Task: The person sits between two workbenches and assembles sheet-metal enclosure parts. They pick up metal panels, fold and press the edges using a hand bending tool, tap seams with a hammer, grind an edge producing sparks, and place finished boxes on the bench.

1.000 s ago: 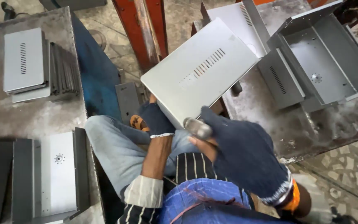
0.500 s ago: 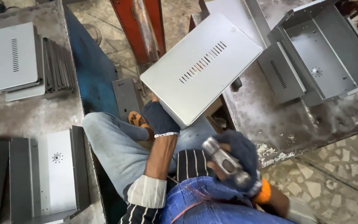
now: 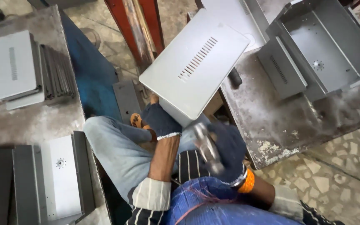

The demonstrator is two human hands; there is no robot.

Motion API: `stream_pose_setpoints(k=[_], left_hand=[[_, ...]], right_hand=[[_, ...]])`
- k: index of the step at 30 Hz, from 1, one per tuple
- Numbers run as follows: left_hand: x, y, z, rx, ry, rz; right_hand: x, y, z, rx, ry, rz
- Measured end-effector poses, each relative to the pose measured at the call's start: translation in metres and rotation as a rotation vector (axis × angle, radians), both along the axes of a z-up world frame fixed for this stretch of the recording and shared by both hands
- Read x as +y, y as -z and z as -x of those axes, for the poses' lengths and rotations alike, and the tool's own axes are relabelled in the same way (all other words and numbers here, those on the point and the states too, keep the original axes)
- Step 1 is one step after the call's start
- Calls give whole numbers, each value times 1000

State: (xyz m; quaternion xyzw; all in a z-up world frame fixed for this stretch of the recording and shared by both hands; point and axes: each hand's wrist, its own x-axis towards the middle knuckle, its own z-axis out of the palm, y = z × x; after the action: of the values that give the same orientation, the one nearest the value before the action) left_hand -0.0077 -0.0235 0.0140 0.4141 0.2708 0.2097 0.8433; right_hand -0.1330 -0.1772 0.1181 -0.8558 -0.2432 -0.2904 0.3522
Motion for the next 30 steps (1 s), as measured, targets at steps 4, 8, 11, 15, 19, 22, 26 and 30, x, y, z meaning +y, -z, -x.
stream_pose_setpoints(k=[4, 8, 11, 15, 19, 22, 26, 30], left_hand=[[0, -27, 6, 41, -19, -186], [-3, -45, 8, 64, -23, -187], [2, -45, 5, 91, -37, -108], [3, -30, 4, 107, -69, -315], [13, -49, 11, 76, -97, -524], [24, -64, 19, 127, -38, -715], [36, -76, 24, 142, -5, -909], [55, -79, 23, 153, 5, -1279]], right_hand=[[-5, 26, -2, -241, 28, 105], [5, -5, -8, 8, 114, 66], [9, -23, -11, -74, 53, -110], [5, -20, -15, 28, 162, 30], [-15, -17, -33, 553, 453, 55], [-93, 81, -117, 999, 372, 130], [-145, 141, -241, 1010, 537, 58], [-167, 202, -317, 801, 517, 73]])
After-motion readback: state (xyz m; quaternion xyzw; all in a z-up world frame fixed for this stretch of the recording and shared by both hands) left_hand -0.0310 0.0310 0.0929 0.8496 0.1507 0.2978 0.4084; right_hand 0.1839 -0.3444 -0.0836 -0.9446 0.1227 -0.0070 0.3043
